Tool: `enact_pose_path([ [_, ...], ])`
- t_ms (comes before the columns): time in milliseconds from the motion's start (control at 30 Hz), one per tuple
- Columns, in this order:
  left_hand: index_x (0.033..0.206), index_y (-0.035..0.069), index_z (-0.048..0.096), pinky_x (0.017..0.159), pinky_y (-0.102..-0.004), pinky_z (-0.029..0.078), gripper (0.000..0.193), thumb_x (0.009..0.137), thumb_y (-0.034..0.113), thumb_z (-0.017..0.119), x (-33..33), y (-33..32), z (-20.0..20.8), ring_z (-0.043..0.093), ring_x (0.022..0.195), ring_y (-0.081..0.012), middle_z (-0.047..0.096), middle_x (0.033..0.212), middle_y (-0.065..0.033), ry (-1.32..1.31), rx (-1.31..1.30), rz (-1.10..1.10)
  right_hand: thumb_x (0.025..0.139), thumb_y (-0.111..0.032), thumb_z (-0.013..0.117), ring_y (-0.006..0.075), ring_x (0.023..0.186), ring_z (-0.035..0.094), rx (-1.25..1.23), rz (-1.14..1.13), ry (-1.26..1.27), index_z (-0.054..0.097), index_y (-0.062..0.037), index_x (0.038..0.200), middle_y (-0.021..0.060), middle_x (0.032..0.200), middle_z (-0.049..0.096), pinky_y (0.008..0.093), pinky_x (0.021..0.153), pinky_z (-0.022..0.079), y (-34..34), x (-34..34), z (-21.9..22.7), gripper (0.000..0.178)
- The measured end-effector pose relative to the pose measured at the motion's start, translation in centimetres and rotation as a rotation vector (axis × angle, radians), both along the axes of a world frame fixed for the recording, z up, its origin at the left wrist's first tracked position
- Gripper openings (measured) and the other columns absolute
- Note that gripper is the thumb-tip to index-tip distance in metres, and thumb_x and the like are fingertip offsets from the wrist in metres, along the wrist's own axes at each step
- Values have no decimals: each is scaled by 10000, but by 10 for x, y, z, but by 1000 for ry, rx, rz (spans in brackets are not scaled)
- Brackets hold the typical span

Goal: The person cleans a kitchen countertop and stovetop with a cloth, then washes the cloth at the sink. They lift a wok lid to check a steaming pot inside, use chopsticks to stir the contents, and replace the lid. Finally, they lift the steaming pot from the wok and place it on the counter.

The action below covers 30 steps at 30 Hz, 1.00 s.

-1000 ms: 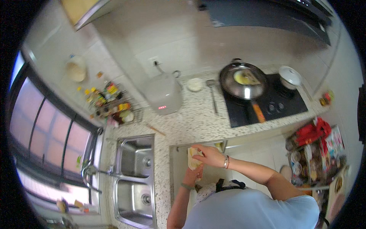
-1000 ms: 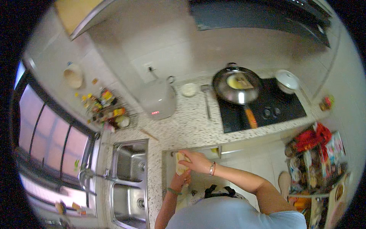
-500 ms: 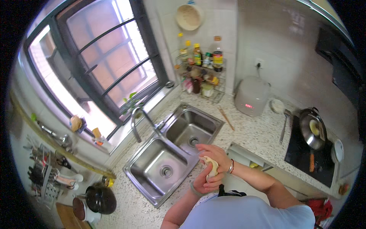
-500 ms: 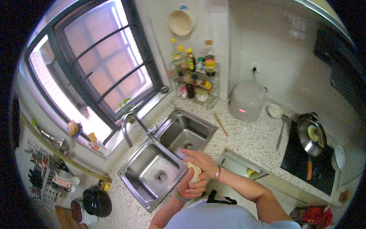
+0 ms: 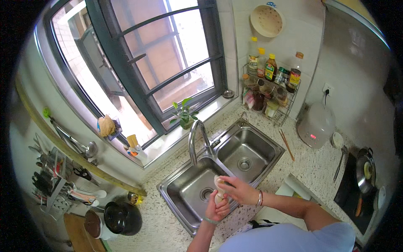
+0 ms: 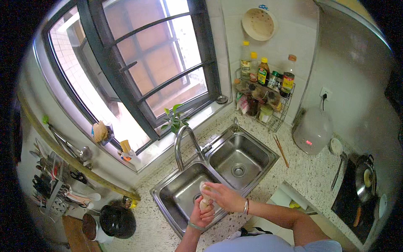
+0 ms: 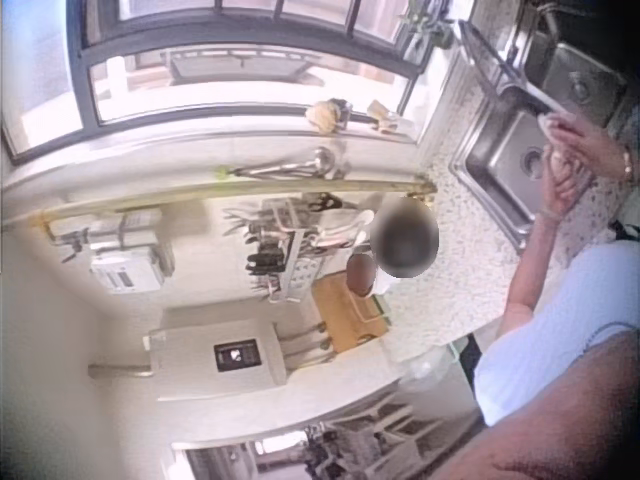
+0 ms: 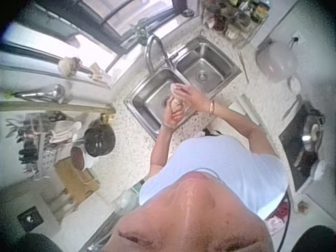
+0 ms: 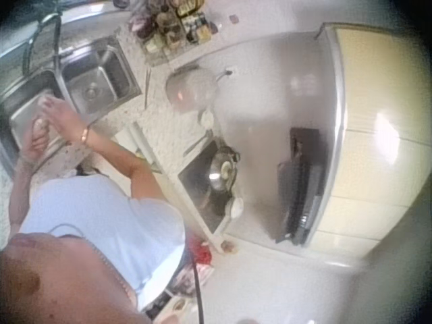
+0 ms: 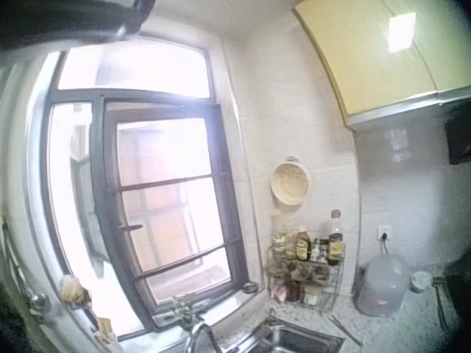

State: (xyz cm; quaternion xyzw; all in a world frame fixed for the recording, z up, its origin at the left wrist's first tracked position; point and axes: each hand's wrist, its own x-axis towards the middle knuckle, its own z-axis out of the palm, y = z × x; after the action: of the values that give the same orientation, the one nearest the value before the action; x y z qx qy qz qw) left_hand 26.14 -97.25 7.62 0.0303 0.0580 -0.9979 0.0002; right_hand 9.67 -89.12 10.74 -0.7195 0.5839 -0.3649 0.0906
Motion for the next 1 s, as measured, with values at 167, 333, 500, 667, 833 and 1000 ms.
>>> enact_pose_path([
  [167,1015,32,477,319,-169,276,508,930,523,380,-11,25,25,356,403,-49,376,521,36,261,230,-65,771,-158,623,323,1147,462,-214,217,-13,511,-105,1156,155,1322,415,415,954,385,-23,-6,11,404],
  [333,923,67,460,330,-161,248,424,912,491,466,0,21,46,330,422,-42,372,537,46,319,207,-27,824,-218,559,300,1018,538,241,380,-279,529,-80,1144,141,1144,521,355,879,444,-45,2,27,349],
  [500,758,145,396,338,-173,176,338,916,430,488,18,-19,38,256,429,-27,299,539,65,-55,-262,-140,813,-184,528,246,780,602,-101,455,176,521,-143,1104,96,993,532,326,580,501,-68,0,31,294],
  [667,678,171,374,375,-212,181,326,903,372,497,26,-44,13,226,431,-41,272,534,72,-455,-668,-315,824,-186,507,250,779,625,200,474,433,474,-156,995,69,930,541,355,506,492,-82,2,-1,177],
  [833,696,89,537,463,-362,408,344,810,407,598,31,-65,-72,539,509,-203,569,628,-73,-768,-1724,-209,843,-199,483,274,686,635,382,399,461,471,-147,1003,89,803,582,362,505,484,-100,17,-48,169],
  [1000,807,102,634,618,-465,504,318,758,416,641,24,-99,-99,641,704,-341,654,770,-165,-864,-2510,-259,831,-242,546,317,773,651,642,154,355,486,-136,1062,134,831,651,425,625,515,-118,35,-88,261],
])
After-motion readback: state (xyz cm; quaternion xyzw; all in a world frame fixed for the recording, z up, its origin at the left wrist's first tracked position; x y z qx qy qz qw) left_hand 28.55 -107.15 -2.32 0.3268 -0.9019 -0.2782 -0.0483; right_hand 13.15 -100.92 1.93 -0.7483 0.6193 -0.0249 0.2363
